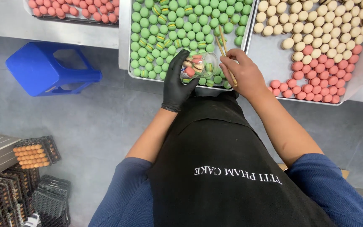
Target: The person picks up macarons from trays and places them into a small transparent cup using chopsticks, holding the cup by hand.
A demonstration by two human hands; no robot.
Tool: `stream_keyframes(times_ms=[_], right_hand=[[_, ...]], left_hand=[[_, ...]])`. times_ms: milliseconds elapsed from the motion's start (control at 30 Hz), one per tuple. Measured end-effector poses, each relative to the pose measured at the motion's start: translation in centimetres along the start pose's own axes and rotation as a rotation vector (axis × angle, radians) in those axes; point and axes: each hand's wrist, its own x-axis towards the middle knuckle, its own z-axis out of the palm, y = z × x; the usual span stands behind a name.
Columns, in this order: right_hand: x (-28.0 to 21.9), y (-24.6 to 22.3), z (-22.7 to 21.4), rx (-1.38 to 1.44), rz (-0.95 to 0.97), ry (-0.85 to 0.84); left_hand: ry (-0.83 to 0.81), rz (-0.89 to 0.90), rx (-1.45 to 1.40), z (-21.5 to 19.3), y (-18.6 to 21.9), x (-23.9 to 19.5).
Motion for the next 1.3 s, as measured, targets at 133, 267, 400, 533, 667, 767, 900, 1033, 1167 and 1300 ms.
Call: stream_keyframes(times_ms=[133, 267, 400, 533, 667, 767, 900, 1033, 1167, 1300], right_hand=[[-0.7, 0.3, 1.2, -0.046, -0.024, 0.028], [-2.0, 1.3, 1.0, 0.138, 0.154, 0.195], [-2.7, 2.5, -1.2, 0.662, 0.549, 0.415], [-4.0, 1.2, -6.5, 1.135, 0.838, 0.497], [-6.6, -0.2, -9.0, 1.380, 0.848, 0.447], [-7.5, -1.5, -9.3, 1.387, 0.817, 0.391], [-6.2, -4.3, -9.1, 1.293, 0.751, 0.315], [-5.5, -5.6, -8.3, 1.294, 0.732, 0.292], [-4.7, -7.3, -9.3, 1.223, 0.652, 0.237], [-4.0, -9.5, -11.5, 0.941, 0.479, 0.186]], left_hand=[[0.020, 0.008, -0.016, -0.4, 0.1, -0.2], [0.020, -0.004, -0.018, -0.9, 0.5, -0.2], [0.026, -0.006, -0.019, -0.9, 0.2, -0.2], [0.030, 0.006, -0.039, -0.7, 0.1, -0.3], [0.037, 0.030, -0.048, 0.0, -0.1, 0.0], [0.030, 0.038, -0.058, 0.6, 0.1, 0.2], [0.011, 0.047, -0.084, 1.2, 0.1, 0.1], [-0.013, 0.041, -0.107, 1.6, 0.0, -0.2], [-0.006, 0.058, -0.132, 1.5, 0.4, -0.5], [-0.003, 0.049, -0.155, 1.7, 0.0, -1.0]])
